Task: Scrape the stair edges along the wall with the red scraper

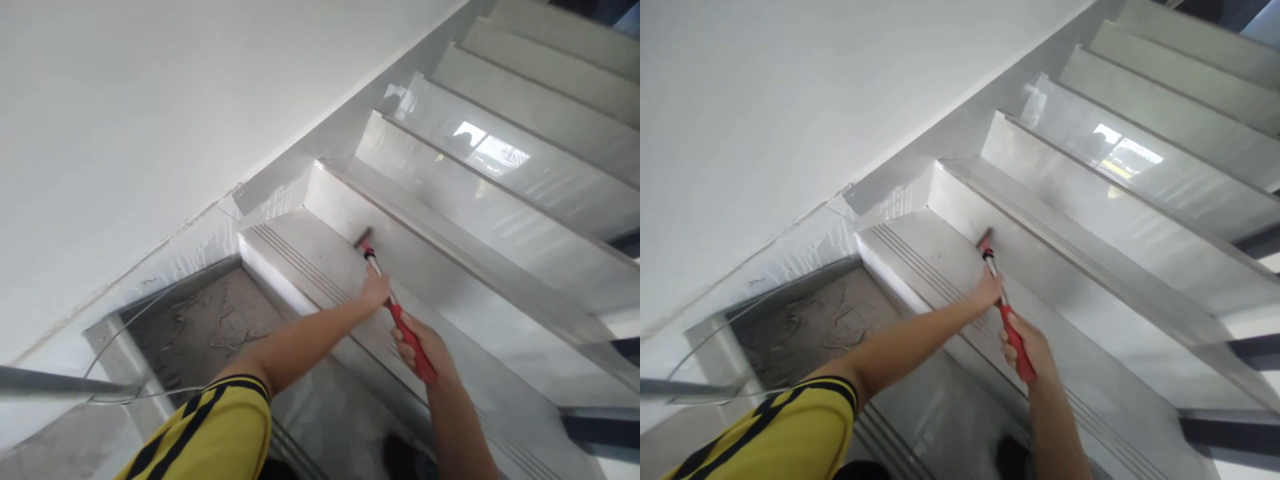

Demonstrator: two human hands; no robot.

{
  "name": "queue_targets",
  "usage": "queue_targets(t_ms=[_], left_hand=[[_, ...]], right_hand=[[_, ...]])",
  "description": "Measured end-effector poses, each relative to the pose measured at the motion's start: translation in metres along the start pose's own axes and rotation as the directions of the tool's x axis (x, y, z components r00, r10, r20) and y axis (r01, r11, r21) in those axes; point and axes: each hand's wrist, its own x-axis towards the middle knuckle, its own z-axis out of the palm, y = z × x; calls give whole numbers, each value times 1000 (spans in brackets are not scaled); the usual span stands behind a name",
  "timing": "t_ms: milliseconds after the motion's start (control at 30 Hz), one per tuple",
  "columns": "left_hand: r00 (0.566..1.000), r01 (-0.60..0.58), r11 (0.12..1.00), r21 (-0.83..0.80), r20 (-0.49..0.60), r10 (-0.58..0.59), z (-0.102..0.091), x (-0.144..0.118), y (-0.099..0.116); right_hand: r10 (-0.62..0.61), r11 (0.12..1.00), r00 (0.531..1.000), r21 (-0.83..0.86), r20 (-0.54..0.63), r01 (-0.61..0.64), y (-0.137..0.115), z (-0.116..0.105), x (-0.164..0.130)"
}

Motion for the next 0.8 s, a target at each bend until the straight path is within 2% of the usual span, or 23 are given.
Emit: queue_targets(t_ms=[133, 200, 267, 367, 467, 533, 567, 633, 733, 800], left_hand=[[991, -6, 999, -36, -136, 2, -70, 42, 18], [988, -14, 999, -42, -151, 7, -82, 46, 23], [988, -23, 999, -25, -155, 19, -69, 36, 21], [992, -37, 999, 16, -118, 39, -17, 5, 2], [996, -57, 996, 62, 68, 53, 35, -26, -21], [983, -65, 997, -35, 170, 70, 50, -41, -29], [974, -49, 990, -132, 212, 76, 50, -47, -30], [962, 15, 927, -376, 258, 89, 39, -55, -24], [980, 73, 741, -667, 186, 71, 6, -58, -6], [988, 84, 619, -781, 148, 53, -10, -53, 3]], right_hand=[[-74, 997, 985, 23, 155, 71, -28, 62, 56], [-96, 995, 981, 46, 169, 90, -29, 74, 62], [-109, 993, 986, 60, 129, 102, -19, 64, 49], [-93, 995, 996, 43, 1, 93, 13, 21, 7], [-81, 997, 988, -1, -131, 81, 45, -20, -34], [-101, 994, 977, -68, -189, 89, 56, -32, -49], [-123, 987, 972, -122, -202, 100, 58, -32, -53], [-215, 945, 955, -290, -203, 151, 55, -25, -54], [-412, 779, 900, -567, -143, 267, 42, -3, -48], [-460, 701, 886, -639, -65, 317, 33, 11, -44]])
